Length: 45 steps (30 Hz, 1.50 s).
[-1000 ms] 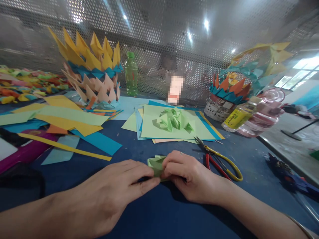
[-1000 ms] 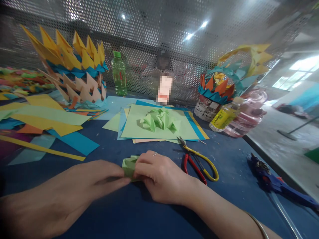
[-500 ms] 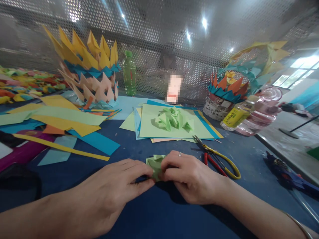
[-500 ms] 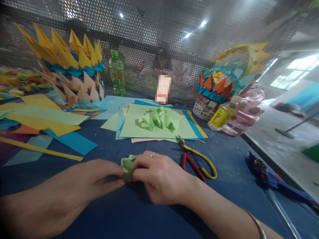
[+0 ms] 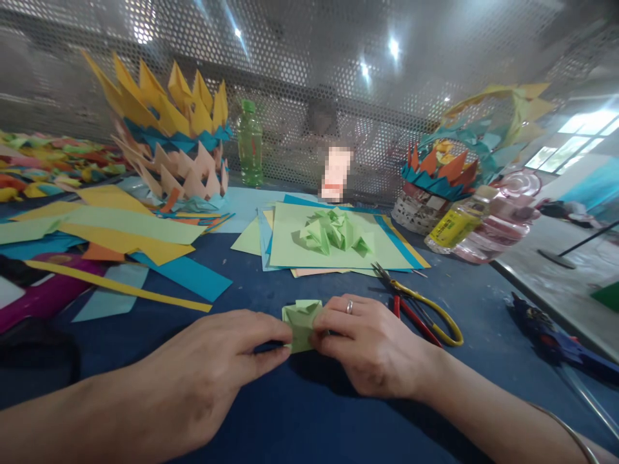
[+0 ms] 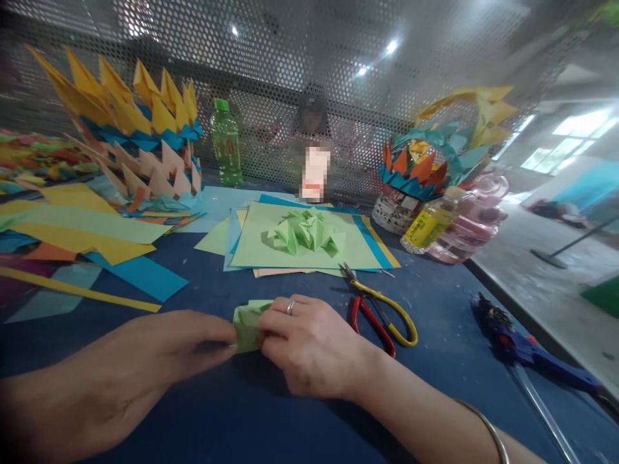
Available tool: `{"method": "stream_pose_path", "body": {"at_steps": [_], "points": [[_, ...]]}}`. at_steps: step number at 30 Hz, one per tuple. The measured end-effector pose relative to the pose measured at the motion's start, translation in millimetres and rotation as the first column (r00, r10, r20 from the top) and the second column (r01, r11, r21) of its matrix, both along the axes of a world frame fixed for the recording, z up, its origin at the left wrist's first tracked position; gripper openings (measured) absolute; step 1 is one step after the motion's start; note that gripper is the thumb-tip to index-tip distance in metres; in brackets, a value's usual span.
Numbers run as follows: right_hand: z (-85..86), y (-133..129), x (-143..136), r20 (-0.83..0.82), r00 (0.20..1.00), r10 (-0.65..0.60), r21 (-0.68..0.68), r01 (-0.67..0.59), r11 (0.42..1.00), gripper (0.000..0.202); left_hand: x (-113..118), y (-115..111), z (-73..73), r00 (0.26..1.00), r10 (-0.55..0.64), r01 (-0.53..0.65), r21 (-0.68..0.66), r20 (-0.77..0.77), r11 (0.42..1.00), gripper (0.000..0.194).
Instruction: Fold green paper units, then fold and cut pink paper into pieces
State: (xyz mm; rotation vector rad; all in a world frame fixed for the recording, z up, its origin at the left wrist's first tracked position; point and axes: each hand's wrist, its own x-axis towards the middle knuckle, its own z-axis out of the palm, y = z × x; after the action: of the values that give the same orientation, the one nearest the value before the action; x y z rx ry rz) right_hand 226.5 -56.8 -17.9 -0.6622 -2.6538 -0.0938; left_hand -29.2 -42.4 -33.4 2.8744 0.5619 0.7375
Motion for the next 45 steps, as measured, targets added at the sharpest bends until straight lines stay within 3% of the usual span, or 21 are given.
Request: {"method": "stream_pose_path", "body": {"at_steps": [4,7,10,13,21,25,34,41,45], "points": [[1.3,2,3,-0.146,0.989,0.024,-0.058,-0.033,0.998,0.026,-1,0,4.9,0.998,-0.030,0.035,0.094,-0.059,0.995,0.052],[1.9,5,5,-0.230,0.972,-0.058,-0.151,0.024,0.988,0.040,-1,1,6.3,0.996,-0.021,0.030,0.110,-0.081,0.993,0.054],[0.2,8,6,-0.151,0.981,-0.123,-0.260,0.081,0.962,0.049,-2,0,7.0,0.998,-0.021,0.029,0.119,-0.067,0.993,0.055],[-2.6,10,5,-0.105,0.984,-0.141,-0.331,0.100,0.938,0.045,-4,0,8.1,0.998,-0.026,0.032,0.101,-0.058,0.994,0.056],[-0.5,9,4,-0.121,0.979,-0.162,-0.317,0.116,0.941,0.018,-2,0,11.3,0.997,-0.001,0.008,0.083,-0.080,0.996,0.058],[1.9,2,-3,-0.177,0.972,-0.156,-0.323,0.092,0.942,0.017,-2,0,9.4,0.993,-0.017,0.024,0.059,-0.120,0.998,0.068],[0.4,2,-3,-0.226,0.966,-0.127,-0.364,0.037,0.931,0.022,-2,-2,3.8,0.991,-0.046,0.050,0.024,-0.124,0.998,0.061],[0.9,-4,-9,-0.288,0.936,-0.201,-0.512,0.027,0.858,0.019,2,-1,9.0,0.990,-0.079,0.084,0.035,-0.115,0.996,0.056],[-0.1,-6,-10,-0.285,0.939,-0.192,-0.519,0.017,0.855,0.019,-2,0,9.7,0.988,-0.086,0.091,0.033,-0.127,0.995,0.055]]}}
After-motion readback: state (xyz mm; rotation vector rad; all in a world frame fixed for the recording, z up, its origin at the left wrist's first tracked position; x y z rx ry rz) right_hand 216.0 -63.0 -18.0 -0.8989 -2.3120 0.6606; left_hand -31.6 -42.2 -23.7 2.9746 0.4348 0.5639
